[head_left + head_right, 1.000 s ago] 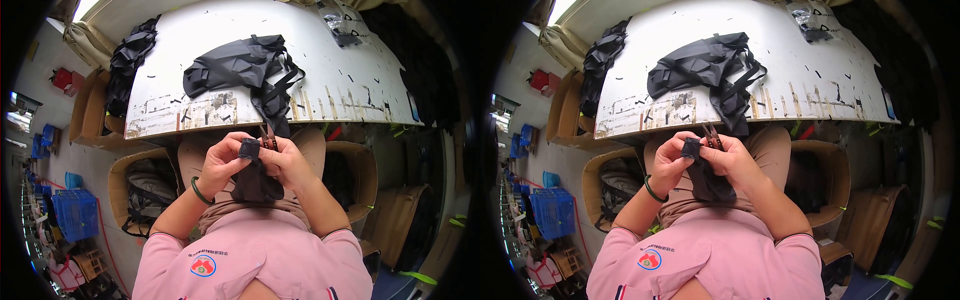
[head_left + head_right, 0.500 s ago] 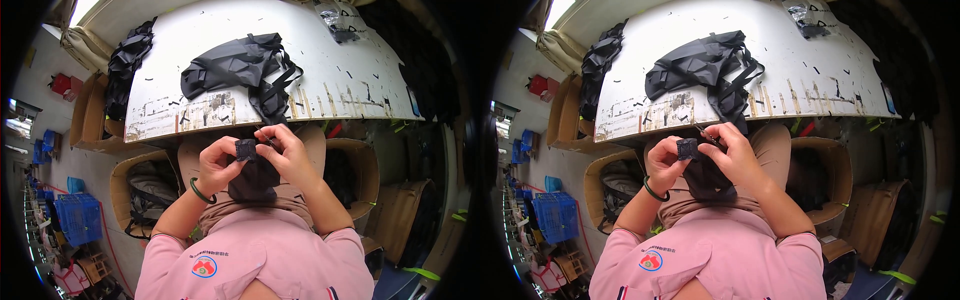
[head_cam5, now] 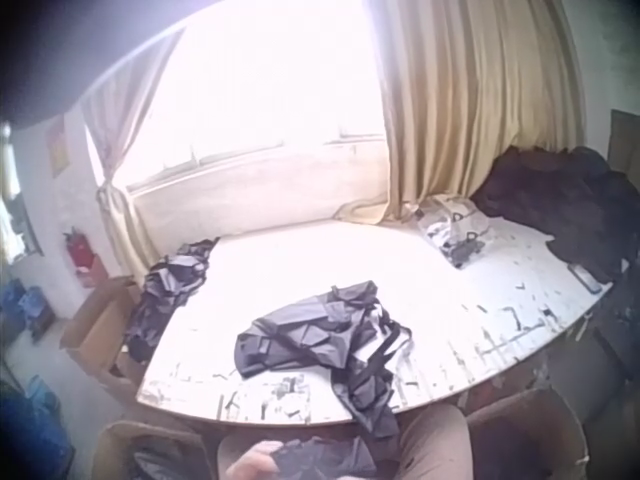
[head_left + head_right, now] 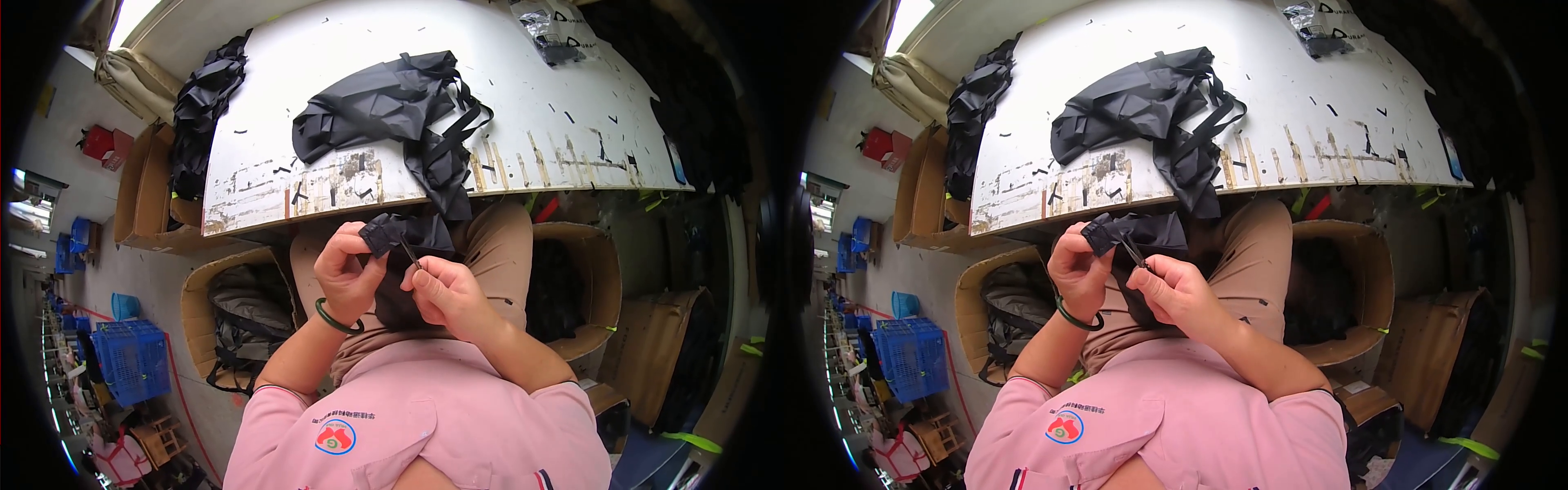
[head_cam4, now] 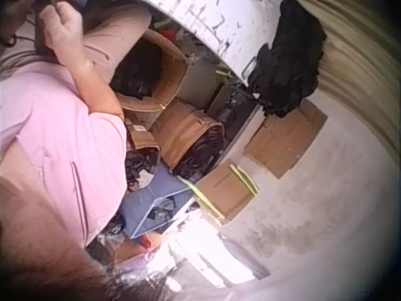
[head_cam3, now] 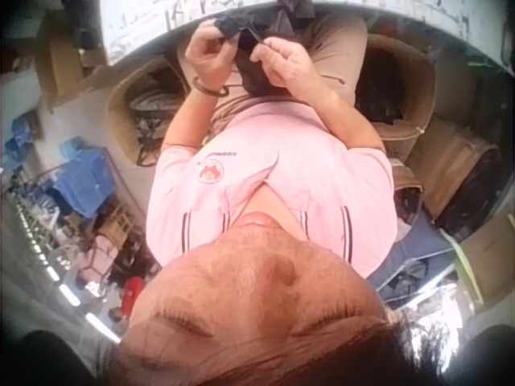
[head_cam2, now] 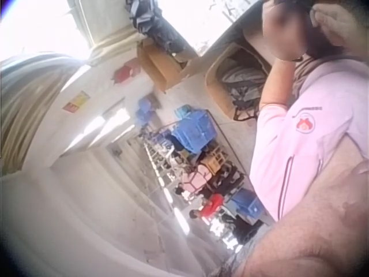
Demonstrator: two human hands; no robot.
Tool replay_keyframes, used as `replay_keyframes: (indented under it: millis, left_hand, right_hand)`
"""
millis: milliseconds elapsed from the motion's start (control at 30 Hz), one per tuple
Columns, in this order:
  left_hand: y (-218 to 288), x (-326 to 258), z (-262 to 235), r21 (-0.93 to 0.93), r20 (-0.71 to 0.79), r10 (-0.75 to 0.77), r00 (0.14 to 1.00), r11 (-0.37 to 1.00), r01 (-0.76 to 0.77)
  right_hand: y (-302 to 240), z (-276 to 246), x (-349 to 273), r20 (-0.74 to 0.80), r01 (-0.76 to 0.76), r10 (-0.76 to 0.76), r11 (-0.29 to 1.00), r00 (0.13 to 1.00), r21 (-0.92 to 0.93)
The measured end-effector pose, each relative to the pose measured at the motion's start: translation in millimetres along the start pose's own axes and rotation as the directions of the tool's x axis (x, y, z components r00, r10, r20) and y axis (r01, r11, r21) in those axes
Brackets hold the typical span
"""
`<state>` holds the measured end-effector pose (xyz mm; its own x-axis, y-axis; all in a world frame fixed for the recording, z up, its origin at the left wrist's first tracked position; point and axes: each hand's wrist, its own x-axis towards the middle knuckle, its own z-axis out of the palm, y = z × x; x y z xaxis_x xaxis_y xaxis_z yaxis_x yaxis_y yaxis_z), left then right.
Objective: The person is using snips to trim loose threads and excess material from black fabric components at a factory workbench.
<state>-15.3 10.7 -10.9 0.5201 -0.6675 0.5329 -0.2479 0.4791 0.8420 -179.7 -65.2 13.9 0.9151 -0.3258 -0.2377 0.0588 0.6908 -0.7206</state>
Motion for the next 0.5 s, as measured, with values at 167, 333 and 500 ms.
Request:
replay_keyframes:
  millis: [167,333,500]
  left_hand:
    - [1,-2,1,0.034,0.024,0.02,1.0,0.999,-0.021]
    - [1,-2,2,0.11,0.064,0.077,0.995,0.99,-0.083]
    - [0,-2,2,0.146,0.088,0.1,0.991,0.983,-0.112]
  right_hand:
    - [-1,5,6,-0.027,0.081,-0.085,0.987,0.996,-0.142]
    - [2,5,12,-0.047,0.306,-0.418,0.732,0.907,-0.609]
    - [-8,12,10,-0.042,0.28,-0.497,0.555,0.867,-0.783]
